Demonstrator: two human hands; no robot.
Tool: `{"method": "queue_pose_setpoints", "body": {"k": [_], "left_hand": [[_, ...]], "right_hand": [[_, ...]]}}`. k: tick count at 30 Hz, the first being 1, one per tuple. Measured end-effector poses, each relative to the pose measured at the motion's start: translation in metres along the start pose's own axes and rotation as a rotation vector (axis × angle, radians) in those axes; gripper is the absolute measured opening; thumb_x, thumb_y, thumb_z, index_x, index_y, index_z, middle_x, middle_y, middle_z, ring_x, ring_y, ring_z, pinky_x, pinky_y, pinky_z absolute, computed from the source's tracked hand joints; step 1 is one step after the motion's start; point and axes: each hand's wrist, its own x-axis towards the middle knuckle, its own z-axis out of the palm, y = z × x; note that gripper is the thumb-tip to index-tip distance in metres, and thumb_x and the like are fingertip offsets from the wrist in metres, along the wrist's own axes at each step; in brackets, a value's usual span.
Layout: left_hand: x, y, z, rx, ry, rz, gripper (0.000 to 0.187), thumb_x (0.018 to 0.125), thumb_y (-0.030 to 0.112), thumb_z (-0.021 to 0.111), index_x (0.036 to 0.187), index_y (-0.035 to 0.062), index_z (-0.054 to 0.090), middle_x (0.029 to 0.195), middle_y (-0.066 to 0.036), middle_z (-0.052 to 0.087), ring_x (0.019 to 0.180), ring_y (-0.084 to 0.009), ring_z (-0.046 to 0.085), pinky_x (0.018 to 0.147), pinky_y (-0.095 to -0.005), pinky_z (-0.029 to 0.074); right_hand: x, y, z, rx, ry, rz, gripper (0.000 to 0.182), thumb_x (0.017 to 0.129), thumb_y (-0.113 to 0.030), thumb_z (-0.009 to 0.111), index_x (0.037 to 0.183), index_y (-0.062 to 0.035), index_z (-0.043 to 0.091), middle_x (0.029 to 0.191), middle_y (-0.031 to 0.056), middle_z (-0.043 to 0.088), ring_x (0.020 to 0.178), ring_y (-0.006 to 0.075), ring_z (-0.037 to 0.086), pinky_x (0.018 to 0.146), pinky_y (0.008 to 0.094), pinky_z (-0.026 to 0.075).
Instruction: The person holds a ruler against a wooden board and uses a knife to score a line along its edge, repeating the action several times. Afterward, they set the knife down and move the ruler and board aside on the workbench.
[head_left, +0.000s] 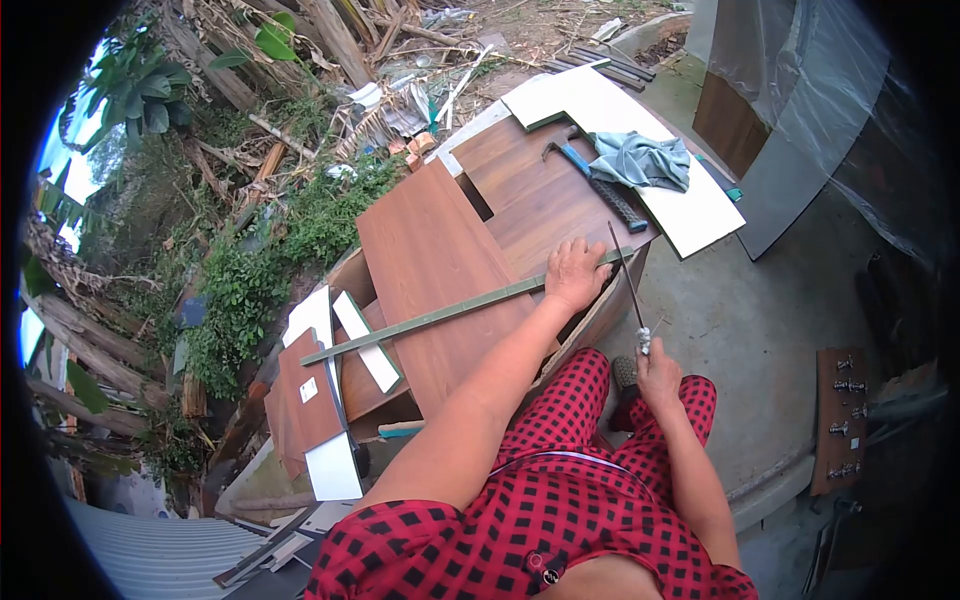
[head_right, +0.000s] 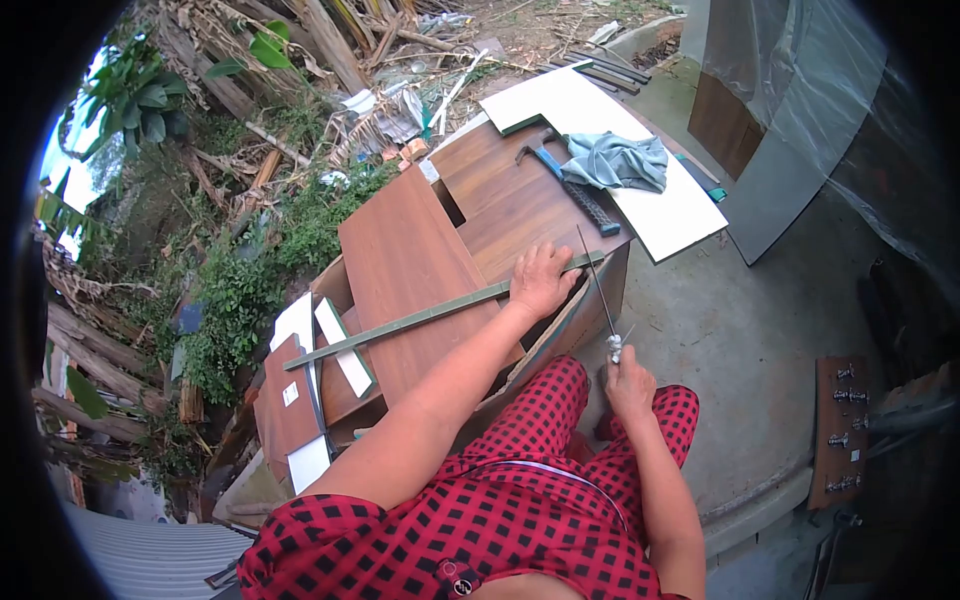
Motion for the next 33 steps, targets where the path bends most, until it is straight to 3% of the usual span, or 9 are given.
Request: {"method": "queue_pose_setpoints", "body": {"k": [4,13,22,33], "left_hand": [[-0.001,0.000,0.001,-0.016,0.011,0.011,0.026,0.077,0.031,0.064,0.095,0.0150,0.054,0.094,-0.009,0.050,0.094,-0.0292,0.050,0.077,-0.0434,0.040],[0.000,0.001,0.000,0.018,-0.013,0.006,0.028,0.076,0.030,0.064,0.097,0.0153,0.054,0.094,-0.009,0.050,0.094,-0.0290,0.049,0.078,-0.0436,0.041],[-0.001,0.001,0.000,-0.002,-0.031,-0.007,0.028,0.076,0.031,0.064,0.097,0.0151,0.054,0.095,-0.009,0.050,0.096,-0.0287,0.049,0.078,-0.0436,0.040],[0.000,0.001,0.000,-0.002,-0.038,-0.028,0.029,0.077,0.032,0.063,0.098,0.0153,0.053,0.096,-0.008,0.051,0.097,-0.0285,0.049,0.081,-0.0440,0.040]], "right_hand": [[-0.006,0.004,-0.006,-0.002,-0.001,-0.022,0.022,0.087,-0.026,0.054,0.090,-0.0069,0.042,0.065,0.0222,0.059,0.065,0.0445,0.058,0.059,0.0551,0.042],[0.074,-0.045,-0.005,-0.058,0.054,-0.061,0.022,0.087,-0.026,0.052,0.092,-0.0060,0.044,0.068,0.0230,0.060,0.070,0.0434,0.059,0.063,0.0539,0.043],[-0.018,0.010,0.000,-0.022,0.025,0.005,0.022,0.086,-0.025,0.054,0.088,-0.0065,0.043,0.063,0.0220,0.058,0.063,0.0443,0.057,0.056,0.0540,0.042],[-0.020,0.011,0.010,-0.003,0.079,-0.013,0.021,0.087,-0.026,0.053,0.088,-0.0069,0.043,0.063,0.0213,0.058,0.062,0.0438,0.057,0.055,0.0532,0.042]]}}
